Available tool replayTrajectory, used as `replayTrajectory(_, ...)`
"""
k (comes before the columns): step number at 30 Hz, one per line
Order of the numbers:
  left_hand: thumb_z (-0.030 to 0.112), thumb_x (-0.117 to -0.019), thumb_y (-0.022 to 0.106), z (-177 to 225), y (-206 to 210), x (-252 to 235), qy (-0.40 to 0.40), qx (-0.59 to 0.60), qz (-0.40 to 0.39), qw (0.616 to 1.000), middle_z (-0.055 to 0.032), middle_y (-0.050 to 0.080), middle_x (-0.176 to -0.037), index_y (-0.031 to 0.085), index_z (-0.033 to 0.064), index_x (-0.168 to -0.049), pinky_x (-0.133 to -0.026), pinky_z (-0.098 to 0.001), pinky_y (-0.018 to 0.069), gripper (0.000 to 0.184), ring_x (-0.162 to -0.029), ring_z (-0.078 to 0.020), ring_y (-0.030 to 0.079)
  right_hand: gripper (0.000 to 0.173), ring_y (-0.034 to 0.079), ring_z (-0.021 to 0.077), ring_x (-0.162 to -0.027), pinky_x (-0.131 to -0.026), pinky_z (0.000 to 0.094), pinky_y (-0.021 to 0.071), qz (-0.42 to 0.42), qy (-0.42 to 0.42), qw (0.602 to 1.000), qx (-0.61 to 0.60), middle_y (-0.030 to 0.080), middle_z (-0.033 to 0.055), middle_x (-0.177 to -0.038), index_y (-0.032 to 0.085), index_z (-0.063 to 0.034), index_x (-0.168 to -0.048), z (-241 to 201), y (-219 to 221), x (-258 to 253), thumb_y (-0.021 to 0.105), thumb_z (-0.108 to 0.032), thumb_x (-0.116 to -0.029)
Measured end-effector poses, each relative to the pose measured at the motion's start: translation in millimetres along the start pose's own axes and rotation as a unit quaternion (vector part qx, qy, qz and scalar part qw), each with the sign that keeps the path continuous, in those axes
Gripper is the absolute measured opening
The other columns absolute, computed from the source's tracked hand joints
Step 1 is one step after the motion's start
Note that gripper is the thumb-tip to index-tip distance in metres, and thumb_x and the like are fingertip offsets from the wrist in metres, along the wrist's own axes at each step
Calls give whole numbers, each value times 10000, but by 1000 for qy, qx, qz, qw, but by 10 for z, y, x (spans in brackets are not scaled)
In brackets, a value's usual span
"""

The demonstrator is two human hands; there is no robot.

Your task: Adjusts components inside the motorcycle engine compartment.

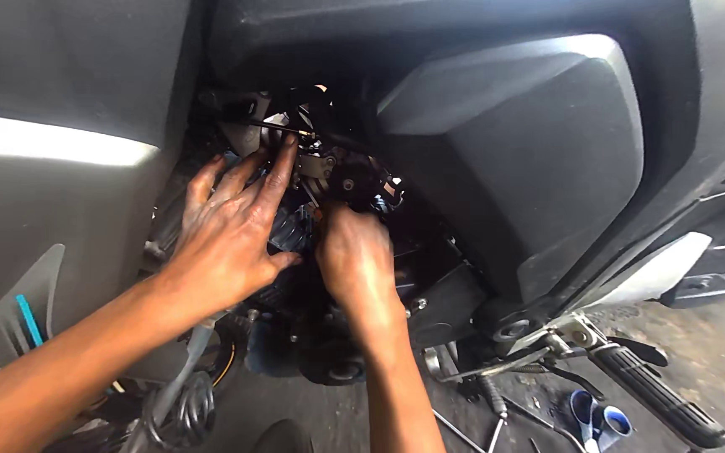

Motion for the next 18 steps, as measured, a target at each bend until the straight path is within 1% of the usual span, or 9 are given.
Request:
replayTrajectory(2, 438, -667, 848, 5, 0, -4, -5, 0, -6, 1000, -127, 551, -1498, 100, 93, -1659, -1224, -603, 148, 1289, -1471, -341, 415, 175, 677, 291, -672, -518, 454, 516, 13, 2, 1000, -15, 645, 107, -726, 662, -109, -1024, -16, -7, 55, 541, -232, -1053)
replayTrajectory(4, 382, -682, 791, 10, 0, -7, -1, 3, -3, 1000, -145, 574, -1465, 131, 77, -1653, -1214, -617, 160, 1213, -1448, -357, 439, 173, 652, 252, -613, -474, 412, 493, 32, 0, 999, -36, 610, 75, -678, 635, -116, -947, -75, -44, 101, 537, -223, -1042)
replayTrajectory(6, 349, -707, 691, 15, -7, -7, 5, 3, 13, 1000, -144, 605, -1430, 161, 76, -1649, -1202, -624, 176, 1115, -1442, -359, 449, 200, 684, 238, -676, -526, 416, 518, 46, -2, 999, -25, 643, 68, -700, 646, -108, -846, -179, -63, 54, 561, -186, -1009)
replayTrajectory(7, 338, -709, 671, 18, -14, -7, 5, 6, 21, 1000, -149, 619, -1414, 180, 83, -1647, -1196, -630, 180, 1089, -1437, -367, 457, 217, 687, 234, -692, -539, 413, 521, 47, -5, 999, -20, 648, 65, -707, 645, -106, -816, -214, -71, 38, 568, -180, -1005)
replayTrajectory(10, 332, -694, 673, 17, -23, -10, 2, 7, 23, 1000, -151, 599, -1441, 167, 93, -1651, -1199, -624, 176, 1109, -1447, -365, 447, 235, 701, 217, -728, -582, 394, 536, 29, -6, 1000, 8, 669, 53, -721, 672, -110, -798, -263, -71, -40, 576, -190, -997)
replayTrajectory(12, 345, -692, 684, 16, -16, -15, 2, 2, 15, 1000, -147, 573, -1468, 150, 76, -1651, -1209, -608, 171, 1130, -1460, -344, 431, 250, 701, 217, -729, -583, 396, 535, 18, -9, 1000, 7, 665, 51, -721, 662, -116, -790, -269, -89, -64, 573, -207, -1005)
replayTrajectory(14, 384, -737, 652, 29, -14, -9, 6, -3, 13, 1000, -148, 552, -1494, 157, 55, -1646, -1208, -602, 172, 1086, -1473, -329, 416, 259, 691, 233, -733, -581, 414, 533, 14, -16, 1000, -20, 657, 67, -730, 640, -109, -793, -272, -127, -35, 570, -205, -1023)
replayTrajectory(16, 395, -792, 604, 42, -26, -9, 8, -1, 19, 1000, -145, 561, -1490, 192, 46, -1639, -1206, -606, 182, 1004, -1468, -326, 428, 264, 689, 231, -729, -573, 412, 530, 10, -8, 999, -30, 655, 66, -728, 635, -112, -783, -294, -149, -33, 574, -209, -1021)
replayTrajectory(18, 363, -777, 607, 35, -28, -4, 12, 6, 23, 1000, -141, 577, -1475, 213, 48, -1635, -1196, -621, 193, 996, -1460, -334, 438, 265, 692, 237, -736, -574, 418, 532, -4, 0, 999, -39, 659, 74, -734, 628, -103, -788, -318, -164, -38, 565, -204, -1024)
Point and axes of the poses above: each hand's wrist, its own x-axis away from the middle knuckle, its own y-axis out of the palm, z = x × y, the point moved 7 cm from there along -x, towards the middle knuckle
